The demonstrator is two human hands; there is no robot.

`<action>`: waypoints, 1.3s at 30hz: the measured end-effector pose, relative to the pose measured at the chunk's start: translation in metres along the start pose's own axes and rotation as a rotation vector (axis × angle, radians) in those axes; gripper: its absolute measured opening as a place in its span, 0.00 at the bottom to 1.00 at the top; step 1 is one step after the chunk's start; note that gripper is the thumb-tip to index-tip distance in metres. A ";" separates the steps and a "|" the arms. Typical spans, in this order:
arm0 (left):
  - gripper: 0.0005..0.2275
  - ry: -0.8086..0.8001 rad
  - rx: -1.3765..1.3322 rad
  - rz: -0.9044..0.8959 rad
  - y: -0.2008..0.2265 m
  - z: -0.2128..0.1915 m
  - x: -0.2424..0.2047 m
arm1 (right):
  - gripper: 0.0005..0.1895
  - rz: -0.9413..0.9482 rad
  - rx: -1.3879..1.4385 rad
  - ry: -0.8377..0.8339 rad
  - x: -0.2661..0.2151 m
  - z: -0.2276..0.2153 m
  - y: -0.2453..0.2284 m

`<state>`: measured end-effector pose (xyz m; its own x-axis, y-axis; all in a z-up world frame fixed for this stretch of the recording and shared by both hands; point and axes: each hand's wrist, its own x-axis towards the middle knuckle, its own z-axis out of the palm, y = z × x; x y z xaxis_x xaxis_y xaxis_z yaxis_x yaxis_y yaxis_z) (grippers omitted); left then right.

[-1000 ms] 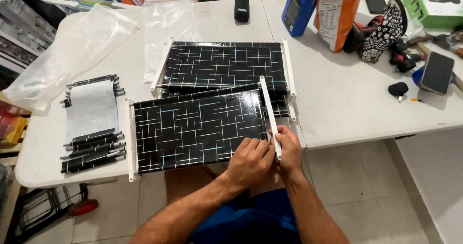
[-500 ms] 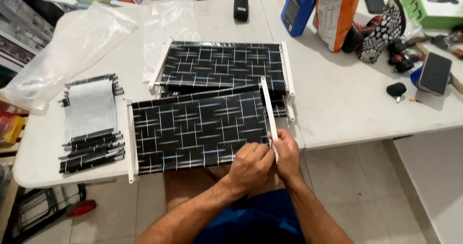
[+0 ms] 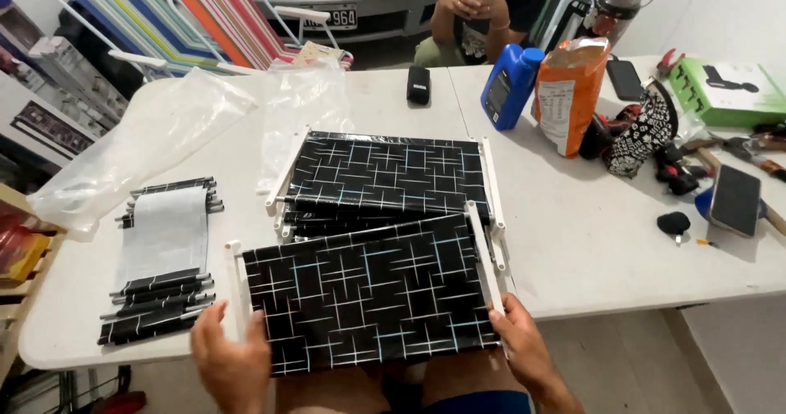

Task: Assembling shelf units by manually attaching white plastic support rods to black and white patterned shelf liners.

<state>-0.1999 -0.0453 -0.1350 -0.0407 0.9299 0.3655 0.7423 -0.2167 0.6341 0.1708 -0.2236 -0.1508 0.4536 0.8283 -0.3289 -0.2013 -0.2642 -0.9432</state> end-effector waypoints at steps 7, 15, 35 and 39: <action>0.30 -0.428 -0.250 -0.510 -0.068 -0.018 -0.023 | 0.32 0.093 -0.043 0.173 -0.006 -0.021 -0.022; 0.28 -0.602 -0.967 -0.320 -0.061 0.001 0.010 | 0.16 -0.647 -0.071 -0.108 0.016 -0.094 0.043; 0.32 -0.530 -0.828 -0.170 -0.035 0.014 0.005 | 0.15 -0.505 -0.466 0.213 0.011 -0.137 0.121; 0.29 -0.571 -0.870 -0.182 -0.039 0.029 0.002 | 0.17 -0.601 -0.544 0.310 0.024 -0.162 0.140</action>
<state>-0.2098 -0.0261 -0.1791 0.3855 0.9226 -0.0162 0.0123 0.0124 0.9998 0.2943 -0.3211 -0.2984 0.5818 0.7523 0.3091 0.5555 -0.0899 -0.8267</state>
